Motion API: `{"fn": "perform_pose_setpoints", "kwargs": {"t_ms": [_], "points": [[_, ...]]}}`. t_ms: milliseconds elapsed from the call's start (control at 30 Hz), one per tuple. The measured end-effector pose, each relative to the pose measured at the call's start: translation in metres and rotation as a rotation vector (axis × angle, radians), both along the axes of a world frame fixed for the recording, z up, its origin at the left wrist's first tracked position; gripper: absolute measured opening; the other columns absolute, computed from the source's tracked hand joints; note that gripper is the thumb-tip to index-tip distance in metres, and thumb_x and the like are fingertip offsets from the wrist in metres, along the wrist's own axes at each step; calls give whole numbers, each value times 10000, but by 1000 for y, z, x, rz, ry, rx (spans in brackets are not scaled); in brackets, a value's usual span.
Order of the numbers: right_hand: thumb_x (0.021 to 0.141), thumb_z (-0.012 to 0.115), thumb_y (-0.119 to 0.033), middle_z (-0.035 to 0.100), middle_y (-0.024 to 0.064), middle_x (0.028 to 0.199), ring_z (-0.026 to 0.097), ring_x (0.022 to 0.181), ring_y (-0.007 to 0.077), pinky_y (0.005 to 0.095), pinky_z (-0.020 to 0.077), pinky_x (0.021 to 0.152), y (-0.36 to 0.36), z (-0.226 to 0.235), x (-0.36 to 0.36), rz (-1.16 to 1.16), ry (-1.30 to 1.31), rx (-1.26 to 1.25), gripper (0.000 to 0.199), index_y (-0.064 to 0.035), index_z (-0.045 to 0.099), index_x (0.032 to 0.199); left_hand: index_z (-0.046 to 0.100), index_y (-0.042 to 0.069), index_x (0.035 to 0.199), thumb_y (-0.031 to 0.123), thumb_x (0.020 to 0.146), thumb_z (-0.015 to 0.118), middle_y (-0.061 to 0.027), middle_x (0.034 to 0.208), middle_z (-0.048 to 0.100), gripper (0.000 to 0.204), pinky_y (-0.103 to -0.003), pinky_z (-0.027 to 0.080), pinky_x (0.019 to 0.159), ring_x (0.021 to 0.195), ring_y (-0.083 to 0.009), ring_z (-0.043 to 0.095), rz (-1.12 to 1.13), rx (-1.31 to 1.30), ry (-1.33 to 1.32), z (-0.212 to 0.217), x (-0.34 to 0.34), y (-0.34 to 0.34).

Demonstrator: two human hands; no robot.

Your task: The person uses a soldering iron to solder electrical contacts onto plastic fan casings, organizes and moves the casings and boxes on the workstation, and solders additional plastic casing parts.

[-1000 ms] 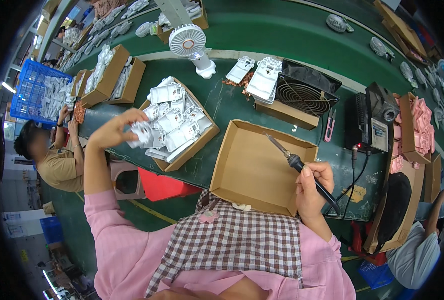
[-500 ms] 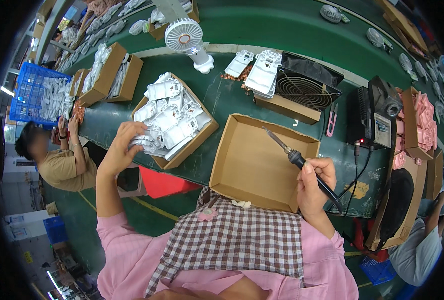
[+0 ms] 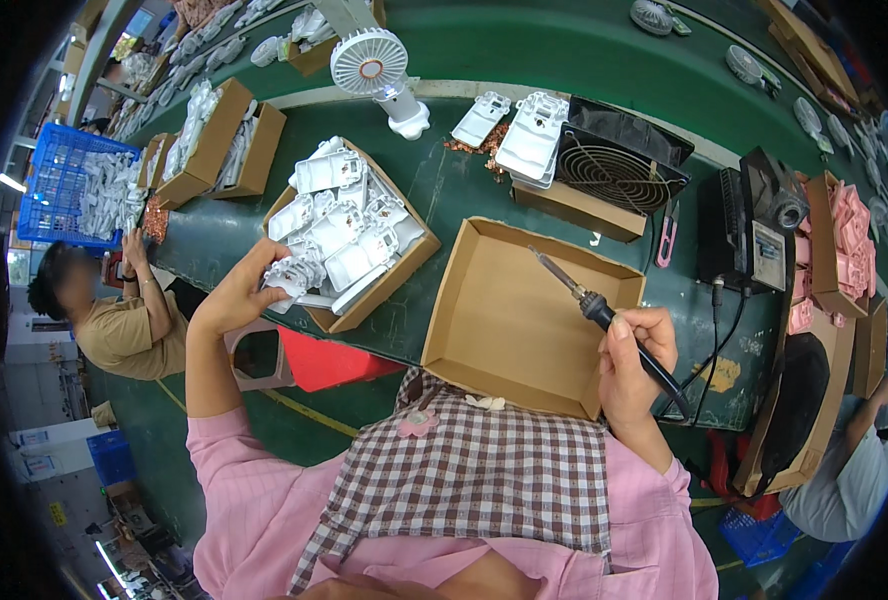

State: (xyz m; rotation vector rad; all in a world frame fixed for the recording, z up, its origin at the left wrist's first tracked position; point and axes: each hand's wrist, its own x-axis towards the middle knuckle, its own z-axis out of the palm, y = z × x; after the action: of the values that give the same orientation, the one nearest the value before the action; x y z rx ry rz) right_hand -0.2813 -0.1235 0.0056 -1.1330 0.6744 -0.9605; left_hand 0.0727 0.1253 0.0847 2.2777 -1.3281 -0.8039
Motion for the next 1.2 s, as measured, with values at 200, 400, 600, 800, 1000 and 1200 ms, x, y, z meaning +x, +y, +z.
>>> {"fn": "perform_pose_setpoints", "kwargs": {"t_ms": [200,400,600,800,1000,1200], "points": [[879,581,-113,528,17,659,416,487,25,156,282,415,0,0,0,-4,15,-8,119,-38,491,894,474,38,1039,-56,670,680,-114,1057,486,433,-331,392,886,994,-293,497,90,30,-59,7,14,5],[877,583,-117,517,20,632,403,458,31,161,279,406,-1,-1,0,-10,19,-24,122,-34,494,889,403,44,1060,-48,673,672,-144,1147,444,480,-339,340,977,1124,-324,436,-78,34,-52,-7,13,6],[874,589,-121,518,29,633,402,452,35,163,282,403,-1,-1,0,-13,14,-35,130,-32,494,884,403,38,1131,-28,692,688,-110,1054,476,528,-302,363,933,1044,-248,488,95,153,82,3,6,2],[870,594,-122,528,31,650,414,459,35,163,290,404,-1,0,0,-26,14,-17,134,-33,494,879,432,33,1230,-21,695,703,-71,1055,522,603,-279,368,921,1018,-174,492,81,91,205,-2,36,18],[868,593,-116,525,32,643,409,457,35,162,286,403,0,0,0,-34,20,-14,130,-33,492,875,415,43,1265,-22,701,680,-63,1187,485,627,-294,329,986,1127,-170,445,252,-154,280,-23,62,7],[869,587,-116,511,31,617,399,450,36,164,279,402,0,1,2,-39,22,-12,128,-33,490,873,392,36,1252,38,667,718,-155,1242,420,670,-343,274,1045,1218,-316,384,113,12,-178,-35,52,5]]}}
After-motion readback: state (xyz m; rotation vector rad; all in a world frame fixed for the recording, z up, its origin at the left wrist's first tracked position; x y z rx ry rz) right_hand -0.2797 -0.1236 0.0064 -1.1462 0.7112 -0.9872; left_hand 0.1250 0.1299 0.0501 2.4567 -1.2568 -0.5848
